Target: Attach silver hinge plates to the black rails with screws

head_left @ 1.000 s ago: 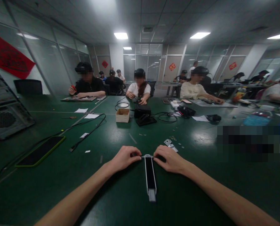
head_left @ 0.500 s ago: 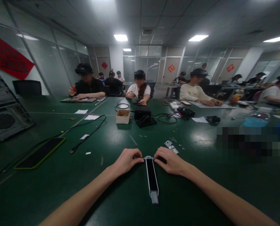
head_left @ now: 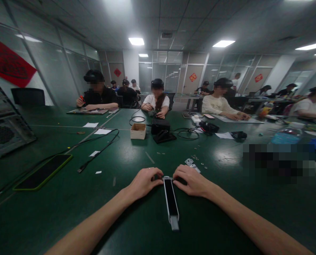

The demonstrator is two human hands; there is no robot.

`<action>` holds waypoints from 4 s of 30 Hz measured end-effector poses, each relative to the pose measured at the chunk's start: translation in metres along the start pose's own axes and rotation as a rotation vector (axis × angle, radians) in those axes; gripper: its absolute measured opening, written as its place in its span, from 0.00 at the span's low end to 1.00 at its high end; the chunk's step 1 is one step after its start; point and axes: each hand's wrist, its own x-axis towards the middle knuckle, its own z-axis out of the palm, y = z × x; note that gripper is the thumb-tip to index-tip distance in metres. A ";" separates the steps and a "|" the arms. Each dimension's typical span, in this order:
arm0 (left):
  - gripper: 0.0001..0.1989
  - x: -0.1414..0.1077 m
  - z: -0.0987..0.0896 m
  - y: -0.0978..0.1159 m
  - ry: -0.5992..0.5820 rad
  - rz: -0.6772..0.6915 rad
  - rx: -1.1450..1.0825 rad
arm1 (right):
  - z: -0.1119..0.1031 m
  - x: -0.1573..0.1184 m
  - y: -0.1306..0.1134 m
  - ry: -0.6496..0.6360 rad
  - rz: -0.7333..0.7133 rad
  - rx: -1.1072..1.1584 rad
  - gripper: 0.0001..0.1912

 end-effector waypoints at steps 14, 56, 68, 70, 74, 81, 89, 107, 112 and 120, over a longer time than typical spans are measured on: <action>0.14 -0.003 -0.008 0.003 0.014 0.030 0.099 | -0.021 -0.034 0.116 0.166 0.637 -0.173 0.15; 0.11 -0.006 -0.008 0.012 0.079 0.129 0.201 | -0.024 -0.014 0.086 -0.104 0.538 -0.400 0.10; 0.10 -0.006 -0.008 0.007 0.161 0.158 0.197 | -0.023 -0.013 0.086 0.085 0.456 -0.431 0.12; 0.09 -0.006 -0.007 0.009 0.164 0.165 0.202 | -0.024 -0.011 0.075 0.197 0.355 -0.415 0.11; 0.09 -0.006 -0.007 0.014 0.142 0.190 0.209 | -0.024 -0.007 0.059 0.303 0.191 -0.365 0.10; 0.08 -0.005 -0.007 0.009 0.199 0.192 0.222 | -0.039 -0.022 0.084 0.039 0.314 -0.423 0.12; 0.08 -0.005 -0.001 0.004 0.158 0.201 0.225 | -0.048 -0.026 0.084 -0.169 0.452 -0.418 0.14; 0.08 -0.005 -0.002 0.008 0.167 0.209 0.224 | -0.024 -0.014 0.087 -0.055 0.480 -0.498 0.10; 0.08 -0.004 -0.004 0.006 0.227 0.197 0.216 | -0.031 -0.014 0.082 -0.014 0.490 -0.495 0.09; 0.08 -0.007 0.000 0.019 0.223 0.264 0.217 | -0.006 0.004 -0.005 0.261 0.193 0.243 0.06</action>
